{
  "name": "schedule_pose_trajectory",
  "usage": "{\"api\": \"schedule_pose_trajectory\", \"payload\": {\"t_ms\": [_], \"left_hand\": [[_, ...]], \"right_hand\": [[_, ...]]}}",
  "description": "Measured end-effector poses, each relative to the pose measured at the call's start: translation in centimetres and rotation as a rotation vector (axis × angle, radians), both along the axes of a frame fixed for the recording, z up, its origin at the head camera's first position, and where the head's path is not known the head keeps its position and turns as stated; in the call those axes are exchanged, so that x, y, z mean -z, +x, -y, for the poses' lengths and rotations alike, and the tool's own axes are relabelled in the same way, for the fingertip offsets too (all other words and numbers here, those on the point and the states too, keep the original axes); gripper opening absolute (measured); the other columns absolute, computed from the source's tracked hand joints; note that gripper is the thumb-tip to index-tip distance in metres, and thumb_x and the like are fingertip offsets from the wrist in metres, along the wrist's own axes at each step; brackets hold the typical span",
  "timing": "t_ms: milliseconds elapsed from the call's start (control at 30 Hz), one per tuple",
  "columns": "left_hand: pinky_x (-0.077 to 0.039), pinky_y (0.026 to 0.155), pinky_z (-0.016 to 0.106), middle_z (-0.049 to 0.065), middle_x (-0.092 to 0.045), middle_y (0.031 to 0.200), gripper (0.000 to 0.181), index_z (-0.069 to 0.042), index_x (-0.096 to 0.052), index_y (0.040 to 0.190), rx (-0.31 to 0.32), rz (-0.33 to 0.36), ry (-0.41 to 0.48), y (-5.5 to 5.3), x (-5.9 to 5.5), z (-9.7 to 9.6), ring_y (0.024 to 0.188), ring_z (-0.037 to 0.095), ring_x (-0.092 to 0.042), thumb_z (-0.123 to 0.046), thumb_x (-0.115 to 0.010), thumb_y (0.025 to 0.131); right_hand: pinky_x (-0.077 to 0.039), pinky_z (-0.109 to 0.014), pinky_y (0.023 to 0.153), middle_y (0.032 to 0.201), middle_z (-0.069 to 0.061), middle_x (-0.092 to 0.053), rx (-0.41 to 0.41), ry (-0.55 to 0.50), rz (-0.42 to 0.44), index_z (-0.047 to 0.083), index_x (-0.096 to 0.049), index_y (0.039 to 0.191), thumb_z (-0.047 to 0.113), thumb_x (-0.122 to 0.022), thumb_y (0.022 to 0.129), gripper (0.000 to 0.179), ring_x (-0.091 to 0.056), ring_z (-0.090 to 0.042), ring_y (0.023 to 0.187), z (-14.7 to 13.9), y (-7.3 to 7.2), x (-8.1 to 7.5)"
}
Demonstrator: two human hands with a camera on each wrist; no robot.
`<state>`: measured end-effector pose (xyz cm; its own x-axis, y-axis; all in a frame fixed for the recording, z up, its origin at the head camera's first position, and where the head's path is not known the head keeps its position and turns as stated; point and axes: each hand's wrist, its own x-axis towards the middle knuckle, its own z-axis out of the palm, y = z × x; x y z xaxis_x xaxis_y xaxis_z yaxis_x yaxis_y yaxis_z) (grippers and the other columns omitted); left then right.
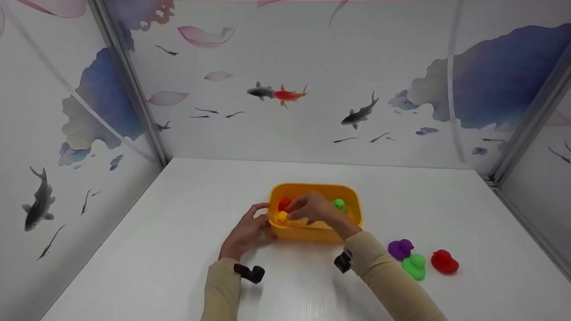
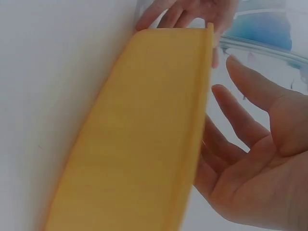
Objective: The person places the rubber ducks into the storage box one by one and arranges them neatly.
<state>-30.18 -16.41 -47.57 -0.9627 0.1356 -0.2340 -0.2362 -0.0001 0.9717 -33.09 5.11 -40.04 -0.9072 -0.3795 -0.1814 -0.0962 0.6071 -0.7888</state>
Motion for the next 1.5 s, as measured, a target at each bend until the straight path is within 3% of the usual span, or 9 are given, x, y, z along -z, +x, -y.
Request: {"api": "schedule_pose_trajectory", "payload": {"t_ms": [267, 400, 600, 733, 867, 1200, 1500], "left_hand": [[-0.059, 0.095, 0.041, 0.014, -0.052, 0.147, 0.045, -0.027, -0.042, 0.145, -0.020, 0.018, -0.050, 0.0, 0.1, -0.1, 0.120, 0.027, -0.061, -0.029, -0.055, 0.102], [-0.058, 0.096, 0.043, 0.016, -0.052, 0.147, 0.044, -0.025, -0.042, 0.145, -0.022, 0.008, -0.032, 0.0, 0.0, -0.2, 0.119, 0.027, -0.060, -0.027, -0.053, 0.102], [-0.058, 0.098, 0.044, 0.015, -0.052, 0.147, 0.043, -0.025, -0.043, 0.145, -0.014, 0.008, -0.020, -0.1, -0.3, -0.3, 0.118, 0.027, -0.061, -0.026, -0.052, 0.103], [-0.057, 0.099, 0.042, 0.014, -0.052, 0.147, 0.043, -0.026, -0.045, 0.145, -0.006, -0.034, -0.067, 0.0, -0.3, -0.1, 0.121, 0.027, -0.059, -0.027, -0.052, 0.103], [-0.056, 0.100, 0.044, 0.016, -0.049, 0.149, 0.043, -0.023, -0.045, 0.147, 0.014, -0.051, -0.036, 0.2, -0.3, -0.1, 0.124, 0.028, -0.058, -0.026, -0.050, 0.104], [-0.058, 0.096, 0.041, 0.018, -0.050, 0.149, 0.038, -0.023, -0.051, 0.143, -0.015, -0.016, 0.027, 0.1, 0.1, -0.2, 0.123, 0.026, -0.058, -0.024, -0.049, 0.104], [-0.059, 0.095, 0.040, 0.015, -0.047, 0.153, 0.036, -0.023, -0.053, 0.138, -0.037, -0.010, 0.000, 0.2, -0.1, -0.5, 0.128, 0.028, -0.055, -0.024, -0.051, 0.103]], "right_hand": [[-0.062, -0.038, 0.085, 0.113, -0.002, -0.074, -0.034, 0.026, -0.045, 0.017, -0.076, 0.111, 0.020, -0.077, 0.087, 0.024, -0.069, -0.020, 0.093, -3.1, 2.2, -2.2], [-0.061, -0.041, 0.088, 0.113, -0.003, -0.072, -0.057, -0.004, -0.046, 0.017, -0.076, 0.111, 0.020, -0.075, 0.089, 0.022, -0.070, -0.024, 0.096, -5.6, 3.3, -2.7], [-0.060, -0.039, 0.092, 0.126, -0.007, -0.066, -0.019, -0.015, -0.050, 0.018, -0.074, 0.118, 0.024, -0.074, 0.090, 0.028, -0.069, -0.018, 0.099, -9.5, 4.6, -3.5], [-0.060, -0.036, 0.091, 0.123, -0.010, -0.066, -0.001, -0.056, -0.084, 0.015, -0.071, 0.123, 0.027, -0.075, 0.090, 0.036, -0.068, -0.017, 0.099, -11.4, 5.2, -3.7], [-0.061, -0.034, 0.089, 0.124, -0.010, -0.067, 0.020, -0.082, -0.104, 0.013, -0.069, 0.125, 0.030, -0.075, 0.089, 0.040, -0.069, -0.020, 0.103, -12.9, 5.6, -3.3], [-0.060, -0.032, 0.091, 0.132, -0.015, -0.064, 0.095, -0.087, -0.126, 0.012, -0.064, 0.131, 0.036, -0.070, 0.093, 0.046, -0.068, -0.022, 0.105, -17.7, 5.0, -2.4], [-0.059, -0.031, 0.093, 0.134, -0.017, -0.063, 0.132, -0.077, -0.109, 0.013, -0.062, 0.133, 0.038, -0.070, 0.092, 0.049, -0.067, -0.027, 0.111, -22.0, 3.6, -0.4]]}}
